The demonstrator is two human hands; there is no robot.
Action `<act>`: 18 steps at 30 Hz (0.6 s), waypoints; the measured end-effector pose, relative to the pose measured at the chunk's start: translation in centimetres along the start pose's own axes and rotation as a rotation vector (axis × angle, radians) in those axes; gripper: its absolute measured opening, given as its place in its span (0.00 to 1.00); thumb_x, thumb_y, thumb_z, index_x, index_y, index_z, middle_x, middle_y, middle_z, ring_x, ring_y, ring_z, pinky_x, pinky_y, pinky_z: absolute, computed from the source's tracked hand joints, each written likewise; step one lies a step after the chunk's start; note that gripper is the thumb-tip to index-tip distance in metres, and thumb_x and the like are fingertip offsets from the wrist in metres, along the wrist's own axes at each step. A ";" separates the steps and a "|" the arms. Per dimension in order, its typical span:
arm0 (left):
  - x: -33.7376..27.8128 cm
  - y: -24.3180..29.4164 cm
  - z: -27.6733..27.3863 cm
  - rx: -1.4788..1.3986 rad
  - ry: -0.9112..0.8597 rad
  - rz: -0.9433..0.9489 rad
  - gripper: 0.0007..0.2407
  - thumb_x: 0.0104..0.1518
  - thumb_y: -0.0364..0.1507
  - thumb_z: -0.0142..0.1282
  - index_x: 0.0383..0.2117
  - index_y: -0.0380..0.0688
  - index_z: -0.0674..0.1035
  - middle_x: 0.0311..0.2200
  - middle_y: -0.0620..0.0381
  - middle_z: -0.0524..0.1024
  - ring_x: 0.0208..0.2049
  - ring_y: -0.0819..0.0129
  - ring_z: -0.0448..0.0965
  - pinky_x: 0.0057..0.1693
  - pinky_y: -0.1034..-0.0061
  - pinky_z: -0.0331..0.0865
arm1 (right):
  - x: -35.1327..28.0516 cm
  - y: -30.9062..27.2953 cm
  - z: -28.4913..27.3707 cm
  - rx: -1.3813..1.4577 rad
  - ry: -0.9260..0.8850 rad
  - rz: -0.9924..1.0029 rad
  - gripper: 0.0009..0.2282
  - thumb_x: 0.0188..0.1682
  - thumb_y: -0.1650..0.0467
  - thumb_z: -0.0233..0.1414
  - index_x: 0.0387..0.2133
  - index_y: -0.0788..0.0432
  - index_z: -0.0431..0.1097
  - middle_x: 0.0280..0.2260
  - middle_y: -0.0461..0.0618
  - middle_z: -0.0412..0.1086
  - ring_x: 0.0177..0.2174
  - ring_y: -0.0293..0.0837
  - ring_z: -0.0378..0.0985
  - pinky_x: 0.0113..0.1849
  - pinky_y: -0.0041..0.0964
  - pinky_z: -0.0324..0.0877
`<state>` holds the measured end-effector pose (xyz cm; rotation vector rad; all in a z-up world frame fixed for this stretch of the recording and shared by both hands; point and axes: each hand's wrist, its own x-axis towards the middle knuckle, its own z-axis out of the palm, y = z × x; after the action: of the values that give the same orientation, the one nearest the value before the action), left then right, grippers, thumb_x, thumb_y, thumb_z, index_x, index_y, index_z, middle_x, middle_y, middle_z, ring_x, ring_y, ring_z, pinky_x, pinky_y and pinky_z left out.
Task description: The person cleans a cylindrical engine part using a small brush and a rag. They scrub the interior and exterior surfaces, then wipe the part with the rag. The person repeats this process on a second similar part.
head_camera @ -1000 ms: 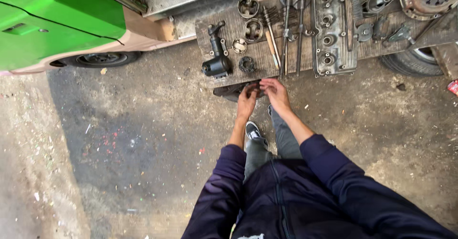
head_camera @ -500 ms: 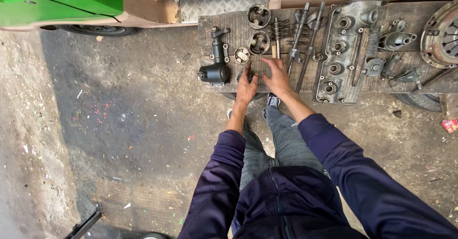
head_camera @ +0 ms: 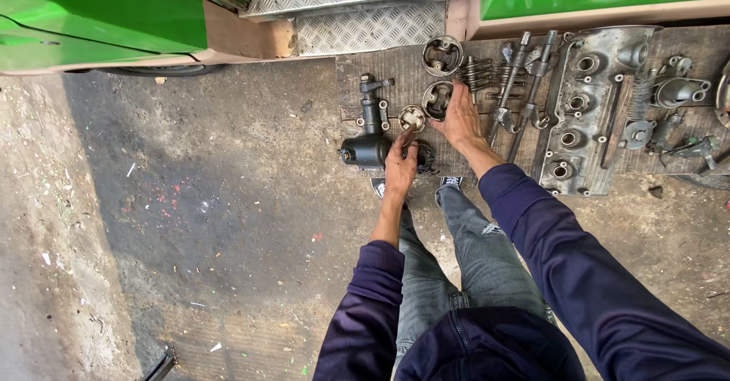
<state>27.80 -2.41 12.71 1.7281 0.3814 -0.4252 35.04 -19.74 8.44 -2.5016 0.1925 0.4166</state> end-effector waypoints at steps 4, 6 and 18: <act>-1.8 -1.1 -1.6 -0.108 0.013 -0.011 0.17 0.65 0.25 0.47 0.60 0.36 0.72 0.56 0.45 0.77 0.58 0.61 0.76 0.64 0.72 0.66 | -0.4 0.9 0.3 -0.128 0.006 0.008 0.48 0.28 0.64 0.74 0.62 0.63 0.52 0.55 0.60 0.63 0.56 0.58 0.66 0.54 0.56 0.63; -2.1 -1.1 -2.0 -0.130 0.027 -0.037 0.17 0.65 0.25 0.46 0.60 0.35 0.72 0.55 0.46 0.77 0.58 0.62 0.76 0.64 0.73 0.66 | 0.1 1.2 0.0 -0.134 0.005 0.015 0.48 0.27 0.60 0.74 0.60 0.63 0.53 0.53 0.60 0.64 0.55 0.56 0.67 0.55 0.58 0.61; -2.3 -2.8 -1.4 -0.401 0.037 -0.295 0.21 0.63 0.36 0.50 0.59 0.38 0.72 0.49 0.49 0.79 0.50 0.61 0.79 0.57 0.67 0.71 | -5.7 -2.2 -4.8 0.085 0.184 0.081 0.50 0.28 0.56 0.73 0.61 0.68 0.53 0.55 0.64 0.63 0.55 0.57 0.68 0.56 0.54 0.63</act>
<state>24.56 -0.56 11.71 1.2938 0.7034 -0.4914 31.38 -20.42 15.27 -2.4532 0.3771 0.2049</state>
